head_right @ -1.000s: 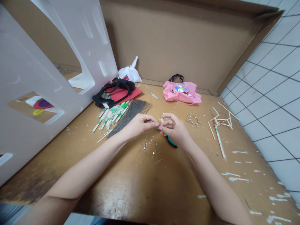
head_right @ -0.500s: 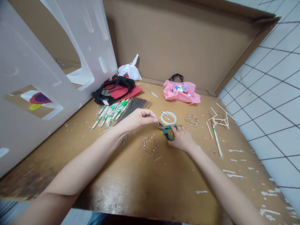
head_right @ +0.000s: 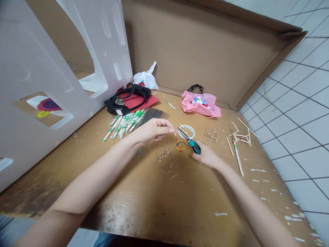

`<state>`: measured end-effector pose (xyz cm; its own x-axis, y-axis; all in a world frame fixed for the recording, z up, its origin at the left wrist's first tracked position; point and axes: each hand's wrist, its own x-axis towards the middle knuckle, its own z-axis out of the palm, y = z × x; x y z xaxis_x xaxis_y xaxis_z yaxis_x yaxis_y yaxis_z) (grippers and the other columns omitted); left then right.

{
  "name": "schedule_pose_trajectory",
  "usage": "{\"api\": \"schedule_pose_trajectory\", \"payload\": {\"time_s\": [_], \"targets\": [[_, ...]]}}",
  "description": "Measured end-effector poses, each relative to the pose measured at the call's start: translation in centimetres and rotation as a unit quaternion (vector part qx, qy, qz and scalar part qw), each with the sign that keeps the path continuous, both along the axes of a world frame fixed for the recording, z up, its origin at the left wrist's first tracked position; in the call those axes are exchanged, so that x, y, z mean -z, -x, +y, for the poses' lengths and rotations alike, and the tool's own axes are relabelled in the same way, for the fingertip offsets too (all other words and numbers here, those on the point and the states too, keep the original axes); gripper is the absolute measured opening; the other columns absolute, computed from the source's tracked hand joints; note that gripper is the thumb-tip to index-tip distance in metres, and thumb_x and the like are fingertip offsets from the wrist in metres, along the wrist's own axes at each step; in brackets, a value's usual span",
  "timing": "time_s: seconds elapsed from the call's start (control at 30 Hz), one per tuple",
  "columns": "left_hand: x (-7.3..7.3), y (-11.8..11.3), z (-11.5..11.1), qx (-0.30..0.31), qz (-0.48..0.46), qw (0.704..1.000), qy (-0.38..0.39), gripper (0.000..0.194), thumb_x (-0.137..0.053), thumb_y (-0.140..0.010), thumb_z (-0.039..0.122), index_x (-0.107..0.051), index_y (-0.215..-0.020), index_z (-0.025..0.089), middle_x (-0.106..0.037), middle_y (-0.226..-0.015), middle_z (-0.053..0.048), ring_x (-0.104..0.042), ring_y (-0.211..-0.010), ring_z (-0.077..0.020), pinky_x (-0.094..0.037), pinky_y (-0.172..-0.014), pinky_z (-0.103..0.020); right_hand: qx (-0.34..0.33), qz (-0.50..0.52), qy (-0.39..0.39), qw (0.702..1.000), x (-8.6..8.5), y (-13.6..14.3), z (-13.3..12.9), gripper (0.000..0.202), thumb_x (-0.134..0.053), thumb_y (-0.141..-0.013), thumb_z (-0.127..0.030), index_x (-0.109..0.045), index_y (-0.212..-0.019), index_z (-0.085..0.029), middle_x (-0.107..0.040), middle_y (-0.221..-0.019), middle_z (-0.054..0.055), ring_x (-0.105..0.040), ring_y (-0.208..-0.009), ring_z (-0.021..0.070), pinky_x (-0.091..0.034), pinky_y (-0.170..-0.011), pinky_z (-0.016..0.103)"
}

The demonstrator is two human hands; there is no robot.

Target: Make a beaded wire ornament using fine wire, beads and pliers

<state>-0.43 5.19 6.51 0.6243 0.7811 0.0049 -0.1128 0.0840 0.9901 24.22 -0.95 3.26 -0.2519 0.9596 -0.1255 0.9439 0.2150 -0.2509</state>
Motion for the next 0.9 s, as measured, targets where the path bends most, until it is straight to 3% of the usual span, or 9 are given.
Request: {"api": "schedule_pose_trajectory", "payload": {"time_s": [0.07,0.13,0.23,0.33,0.47,0.9], "targets": [[0.1,0.0,0.1,0.007,-0.008,1.000,0.018,0.019,-0.069,-0.069,0.030,-0.060,-0.070,0.013,-0.041,-0.047,0.007,-0.029,-0.038,-0.0015,-0.017,-0.039,-0.018,0.003,-0.020,-0.105,0.994,-1.0,-1.1,-0.9,0.041,-0.052,-0.074,-0.032,-0.052,-0.113,-0.017,-0.064,-0.092,0.006,-0.059,-0.074,0.0187,-0.044,-0.065,0.029],[0.1,-0.1,0.1,0.012,-0.014,0.999,0.037,0.017,-0.069,-0.069,0.028,-0.061,-0.069,0.013,-0.038,-0.046,0.008,-0.028,-0.038,-0.0012,-0.016,-0.039,-0.018,-0.006,-0.069,-0.231,0.970,-2.2,-2.1,-1.6,0.042,-0.053,-0.075,-0.038,-0.053,-0.112,-0.017,-0.063,-0.096,0.009,-0.059,-0.082,0.0227,-0.043,-0.066,0.032],[0.2,-0.2,0.0,0.022,-0.028,0.998,0.061,0.014,-0.068,-0.070,0.024,-0.061,-0.068,0.013,-0.037,-0.046,0.008,-0.027,-0.038,-0.0009,-0.014,-0.038,-0.018,-0.050,-0.166,-0.334,0.926,-4.3,-3.0,-1.9,0.042,-0.052,-0.077,-0.043,-0.056,-0.112,-0.019,-0.062,-0.093,0.012,-0.058,-0.083,0.0260,-0.039,-0.061,0.033],[0.3,-0.2,0.1,0.034,-0.042,0.996,0.078,0.012,-0.068,-0.070,0.023,-0.062,-0.068,0.013,-0.036,-0.047,0.008,-0.027,-0.038,-0.0007,-0.012,-0.038,-0.018,-0.097,-0.217,-0.361,0.902,-6.0,-3.1,-1.7,0.035,-0.052,-0.080,-0.043,-0.061,-0.107,-0.022,-0.063,-0.085,0.012,-0.055,-0.073,0.0246,-0.032,-0.056,0.033],[0.4,-0.1,0.3,0.043,-0.049,0.993,0.094,0.014,-0.069,-0.069,0.023,-0.060,-0.067,0.013,-0.035,-0.048,0.008,-0.026,-0.039,-0.0005,-0.011,-0.039,-0.018,-0.112,-0.255,-0.371,0.886,-7.2,-2.3,-1.1,0.031,-0.049,-0.083,-0.043,-0.063,-0.103,-0.024,-0.062,-0.079,0.011,-0.052,-0.066,0.0232,-0.028,-0.054,0.034],[0.7,0.0,0.4,0.069,-0.051,0.990,0.113,0.017,-0.069,-0.070,0.024,-0.058,-0.068,0.012,-0.033,-0.050,0.008,-0.025,-0.040,-0.0004,-0.012,-0.038,-0.016,-0.131,-0.286,-0.399,0.862,-7.0,-2.3,-1.0,0.030,-0.047,-0.084,-0.041,-0.064,-0.102,-0.023,-0.062,-0.075,0.011,-0.052,-0.064,0.0226,-0.028,-0.051,0.034]]}}
